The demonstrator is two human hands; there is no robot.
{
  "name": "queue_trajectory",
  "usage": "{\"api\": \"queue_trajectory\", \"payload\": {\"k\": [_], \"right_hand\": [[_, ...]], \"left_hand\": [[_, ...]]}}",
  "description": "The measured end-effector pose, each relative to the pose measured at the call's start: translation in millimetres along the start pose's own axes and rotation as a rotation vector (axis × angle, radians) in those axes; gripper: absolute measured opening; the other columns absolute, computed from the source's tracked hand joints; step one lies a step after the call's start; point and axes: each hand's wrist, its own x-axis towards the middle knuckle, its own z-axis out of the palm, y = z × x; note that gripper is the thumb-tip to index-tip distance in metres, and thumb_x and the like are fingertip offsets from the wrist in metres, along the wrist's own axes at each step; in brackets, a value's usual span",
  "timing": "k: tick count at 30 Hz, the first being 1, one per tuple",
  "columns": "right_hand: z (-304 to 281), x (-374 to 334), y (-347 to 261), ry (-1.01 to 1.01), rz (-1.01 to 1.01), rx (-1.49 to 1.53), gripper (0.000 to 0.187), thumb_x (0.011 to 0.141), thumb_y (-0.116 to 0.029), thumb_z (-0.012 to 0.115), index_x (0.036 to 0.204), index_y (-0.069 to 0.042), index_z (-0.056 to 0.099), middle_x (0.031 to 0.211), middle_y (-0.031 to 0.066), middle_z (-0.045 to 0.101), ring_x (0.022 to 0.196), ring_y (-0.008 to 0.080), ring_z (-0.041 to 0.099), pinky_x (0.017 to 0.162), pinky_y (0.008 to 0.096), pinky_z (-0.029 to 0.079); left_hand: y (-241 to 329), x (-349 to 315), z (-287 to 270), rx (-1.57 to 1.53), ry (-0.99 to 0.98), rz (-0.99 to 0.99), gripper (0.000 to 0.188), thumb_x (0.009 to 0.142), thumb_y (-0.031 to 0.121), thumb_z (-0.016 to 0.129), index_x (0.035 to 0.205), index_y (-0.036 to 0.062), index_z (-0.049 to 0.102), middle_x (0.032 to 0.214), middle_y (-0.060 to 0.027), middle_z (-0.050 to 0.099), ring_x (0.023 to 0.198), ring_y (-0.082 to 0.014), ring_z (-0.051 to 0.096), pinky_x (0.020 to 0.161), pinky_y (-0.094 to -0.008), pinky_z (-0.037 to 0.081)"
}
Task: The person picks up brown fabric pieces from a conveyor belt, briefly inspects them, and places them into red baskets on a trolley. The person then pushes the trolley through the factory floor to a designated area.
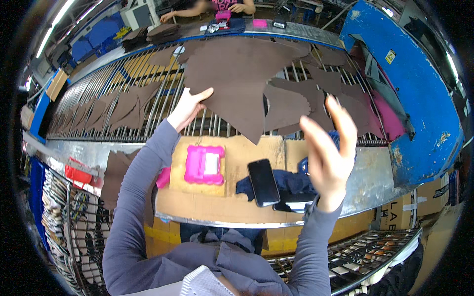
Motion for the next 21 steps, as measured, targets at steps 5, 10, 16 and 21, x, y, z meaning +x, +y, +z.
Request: {"api": "queue_trajectory", "payload": {"k": [5, 10, 16, 21], "right_hand": [[-5, -64, 15, -0.06, 0.15, -0.013, 0.032, 0.061, 0.003, 0.067, 0.09, -0.011, 0.069, 0.118, 0.0163, 0.053, 0.107, 0.0351, 0.051, 0.093, 0.0422, 0.039], [-20, -112, 35, -0.208, 0.386, -0.121, 0.03, 0.064, 0.008, 0.064, 0.089, -0.008, 0.067, 0.12, 0.0167, 0.05, 0.108, 0.0342, 0.05, 0.091, 0.0404, 0.04], [-35, -138, 31, -0.216, 0.603, -0.234, 0.025, 0.07, 0.009, 0.06, 0.089, -0.005, 0.066, 0.122, 0.018, 0.048, 0.104, 0.032, 0.053, 0.088, 0.0381, 0.043], [-39, -143, 31, -0.179, 0.603, -0.316, 0.028, 0.07, 0.01, 0.058, 0.092, -0.005, 0.065, 0.124, 0.0191, 0.046, 0.104, 0.033, 0.053, 0.088, 0.0398, 0.042]], "left_hand": [[-68, 62, -54, -0.297, 0.01, -0.239, 0.028, 0.084, 0.001, 0.056, 0.111, 0.0033, 0.049, 0.106, -0.0077, 0.057, 0.095, -0.0175, 0.059, 0.079, -0.0293, 0.054], [-136, 106, -84, -0.291, 0.024, -0.406, 0.023, 0.084, 0.003, 0.057, 0.106, 0.0065, 0.052, 0.099, -0.0055, 0.059, 0.086, -0.0144, 0.061, 0.067, -0.0238, 0.054], [-194, 137, -94, -0.288, 0.099, -0.507, 0.029, 0.084, 0.005, 0.059, 0.111, 0.0025, 0.047, 0.107, -0.009, 0.056, 0.093, -0.0188, 0.059, 0.072, -0.0259, 0.054], [-202, 139, -81, -0.252, 0.087, -0.548, 0.025, 0.084, 0.007, 0.061, 0.106, 0.0032, 0.051, 0.103, -0.0064, 0.058, 0.091, -0.018, 0.06, 0.08, -0.0267, 0.052]]}}
